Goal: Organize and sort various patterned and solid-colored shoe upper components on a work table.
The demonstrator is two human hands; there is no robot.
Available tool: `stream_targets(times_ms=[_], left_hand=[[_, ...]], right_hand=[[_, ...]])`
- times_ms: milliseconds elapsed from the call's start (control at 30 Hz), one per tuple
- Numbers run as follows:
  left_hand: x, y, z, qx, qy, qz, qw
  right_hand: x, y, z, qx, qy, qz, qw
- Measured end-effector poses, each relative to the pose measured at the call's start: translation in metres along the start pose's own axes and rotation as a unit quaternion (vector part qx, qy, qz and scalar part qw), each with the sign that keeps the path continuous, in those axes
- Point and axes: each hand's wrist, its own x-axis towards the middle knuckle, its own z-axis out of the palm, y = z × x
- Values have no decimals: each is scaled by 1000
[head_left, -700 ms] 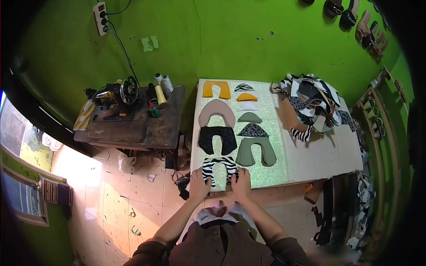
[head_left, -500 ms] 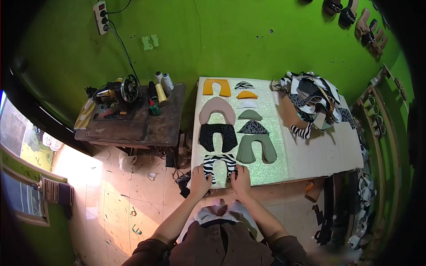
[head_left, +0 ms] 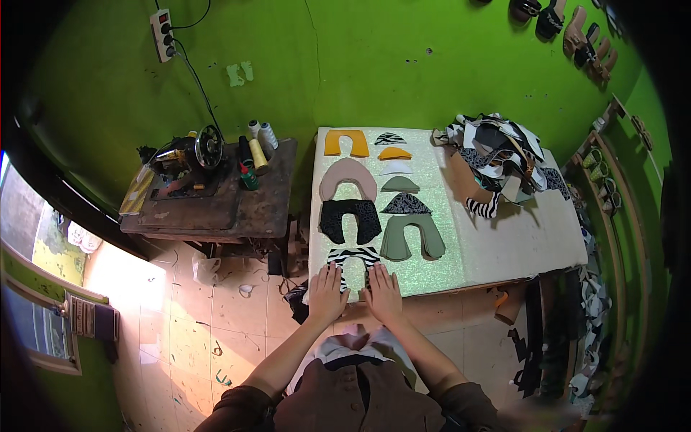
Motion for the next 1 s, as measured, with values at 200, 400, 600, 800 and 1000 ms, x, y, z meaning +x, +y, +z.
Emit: stream_targets(times_ms=[200,400,600,800,1000], left_hand=[[-5,0,4,21,-19,-7,1000],[38,19,-31,-44,88,21,995],[73,44,-31,-99,177,113,973],[108,89,-21,-108,138,147,973],[163,149,-3,-125,145,158,969]], right_hand=[[-3,-1,-1,-38,-50,-3,998],[29,19,-31,98,111,-9,989],[43,41,-67,53,88,-4,995],[46,86,-84,36,151,6,988],[59,149,-112,28,153,1,988]])
